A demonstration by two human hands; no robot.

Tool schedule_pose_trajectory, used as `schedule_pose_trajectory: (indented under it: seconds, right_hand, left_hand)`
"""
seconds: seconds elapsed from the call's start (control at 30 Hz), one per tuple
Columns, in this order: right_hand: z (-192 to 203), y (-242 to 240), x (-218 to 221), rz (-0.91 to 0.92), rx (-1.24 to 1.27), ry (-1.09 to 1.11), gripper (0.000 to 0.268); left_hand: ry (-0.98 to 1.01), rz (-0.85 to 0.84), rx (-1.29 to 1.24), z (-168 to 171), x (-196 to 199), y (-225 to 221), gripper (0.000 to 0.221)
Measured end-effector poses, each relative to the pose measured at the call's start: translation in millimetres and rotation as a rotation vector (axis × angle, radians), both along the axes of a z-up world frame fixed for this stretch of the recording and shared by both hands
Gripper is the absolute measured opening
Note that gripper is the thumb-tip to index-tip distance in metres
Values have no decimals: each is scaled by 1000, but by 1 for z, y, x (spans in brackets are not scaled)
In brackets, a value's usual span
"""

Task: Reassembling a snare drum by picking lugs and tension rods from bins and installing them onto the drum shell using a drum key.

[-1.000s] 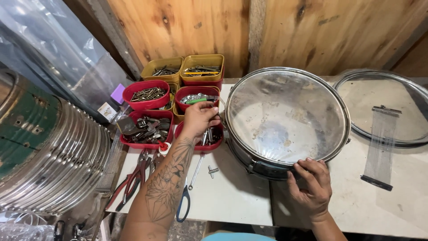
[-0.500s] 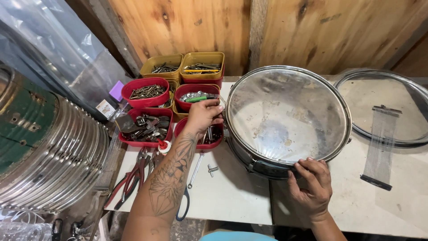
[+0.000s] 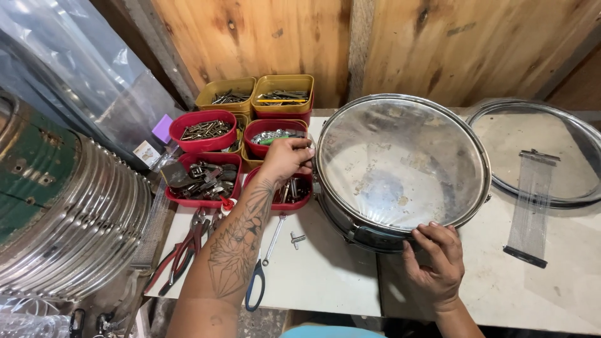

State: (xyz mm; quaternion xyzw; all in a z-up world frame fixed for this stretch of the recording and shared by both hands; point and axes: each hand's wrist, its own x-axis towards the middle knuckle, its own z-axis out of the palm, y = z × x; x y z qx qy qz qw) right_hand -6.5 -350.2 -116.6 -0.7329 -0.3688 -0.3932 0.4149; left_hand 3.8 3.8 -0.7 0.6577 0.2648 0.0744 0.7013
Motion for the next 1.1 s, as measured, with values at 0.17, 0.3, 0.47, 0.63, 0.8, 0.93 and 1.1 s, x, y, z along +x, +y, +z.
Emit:
schedule_pose_trajectory:
  seconds: [0.17, 0.3, 0.47, 0.63, 0.8, 0.93, 1.1]
  right_hand:
    - [-1, 1, -1, -5, 6, 5, 25]
    - [-3, 0, 1, -3, 2, -5, 24]
    - [-3, 0, 1, -1, 5, -11, 24]
    - [-1, 0, 2, 0, 5, -7, 25]
    - [-1, 1, 0, 8, 12, -10, 25]
    - [0, 0, 1, 13, 1, -18, 25]
    - [-1, 1, 1, 7, 1, -16, 25]
  left_hand:
    - [-1, -17, 23, -15, 10, 6, 49]
    - [19, -58, 103, -1, 5, 0, 49]
    - [90, -84, 253, 16, 0, -6, 40]
    - [66, -34, 245, -7, -4, -6, 29]
    - [47, -7, 231, -7, -26, -14, 27]
    - [94, -63, 481, -9, -33, -11, 26]
    - [73, -107, 267, -16, -32, -7, 25]
